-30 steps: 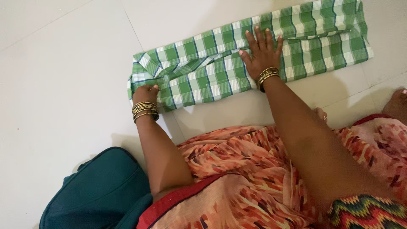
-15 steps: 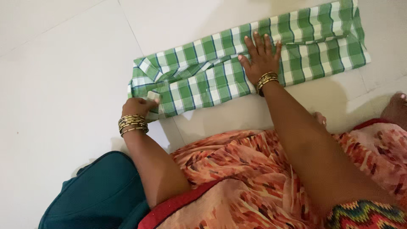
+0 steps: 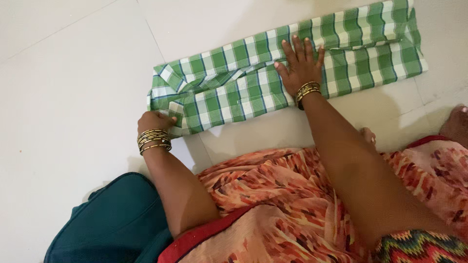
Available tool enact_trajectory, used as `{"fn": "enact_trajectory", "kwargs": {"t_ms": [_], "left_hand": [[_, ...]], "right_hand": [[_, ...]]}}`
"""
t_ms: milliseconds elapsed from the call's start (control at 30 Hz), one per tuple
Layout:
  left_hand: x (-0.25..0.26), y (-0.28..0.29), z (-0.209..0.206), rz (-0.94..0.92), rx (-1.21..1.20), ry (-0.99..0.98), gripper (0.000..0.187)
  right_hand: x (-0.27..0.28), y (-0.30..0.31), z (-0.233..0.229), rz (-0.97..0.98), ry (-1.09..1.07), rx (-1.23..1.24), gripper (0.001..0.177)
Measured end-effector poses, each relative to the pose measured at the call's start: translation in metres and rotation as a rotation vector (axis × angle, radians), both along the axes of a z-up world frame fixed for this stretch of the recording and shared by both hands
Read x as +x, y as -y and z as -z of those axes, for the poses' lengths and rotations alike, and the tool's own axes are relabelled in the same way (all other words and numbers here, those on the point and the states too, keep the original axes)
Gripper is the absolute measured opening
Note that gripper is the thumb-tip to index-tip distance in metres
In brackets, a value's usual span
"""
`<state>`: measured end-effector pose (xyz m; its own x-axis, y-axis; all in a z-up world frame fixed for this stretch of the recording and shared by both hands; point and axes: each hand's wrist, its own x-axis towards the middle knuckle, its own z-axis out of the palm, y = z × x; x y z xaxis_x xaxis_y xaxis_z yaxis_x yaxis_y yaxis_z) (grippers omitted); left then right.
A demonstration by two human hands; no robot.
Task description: The person folds a green checkered shirt while sitting on the floor, smoothing the fabric by hand and tucking the sleeves and sides to create a rectangular shape.
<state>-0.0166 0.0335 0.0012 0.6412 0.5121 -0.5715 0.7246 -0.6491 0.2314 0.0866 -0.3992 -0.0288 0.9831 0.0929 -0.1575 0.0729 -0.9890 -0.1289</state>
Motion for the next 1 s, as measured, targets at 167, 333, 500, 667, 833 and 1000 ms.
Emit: {"fn": "enact_trajectory", "kwargs": {"t_ms": [167, 333, 500, 667, 833, 1000], "left_hand": [[0.008, 0.033, -0.013, 0.051, 0.288, 0.334, 0.042], [0.041, 0.146, -0.015, 0.288, 0.176, 0.729, 0.08], [0.055, 0.248, -0.001, 0.624, 0.084, 0.489, 0.091], [0.052, 0.254, 0.015, 0.707, 0.125, 0.282, 0.081], [0.052, 0.251, 0.02, 0.711, 0.123, 0.311, 0.085], [0.049, 0.249, 0.026, 0.702, 0.122, 0.335, 0.086]], "right_hand": [[-0.002, -0.001, 0.002, 0.014, 0.013, 0.008, 0.07], [0.001, -0.003, -0.009, 0.008, -0.064, -0.046, 0.073], [0.008, -0.004, -0.014, -0.02, -0.175, -0.076, 0.078], [0.004, -0.001, -0.02, -0.053, -0.187, -0.027, 0.077], [0.003, 0.007, -0.018, -0.119, -0.159, -0.018, 0.078], [0.001, 0.03, -0.003, -0.221, -0.097, 0.072, 0.08]]}}
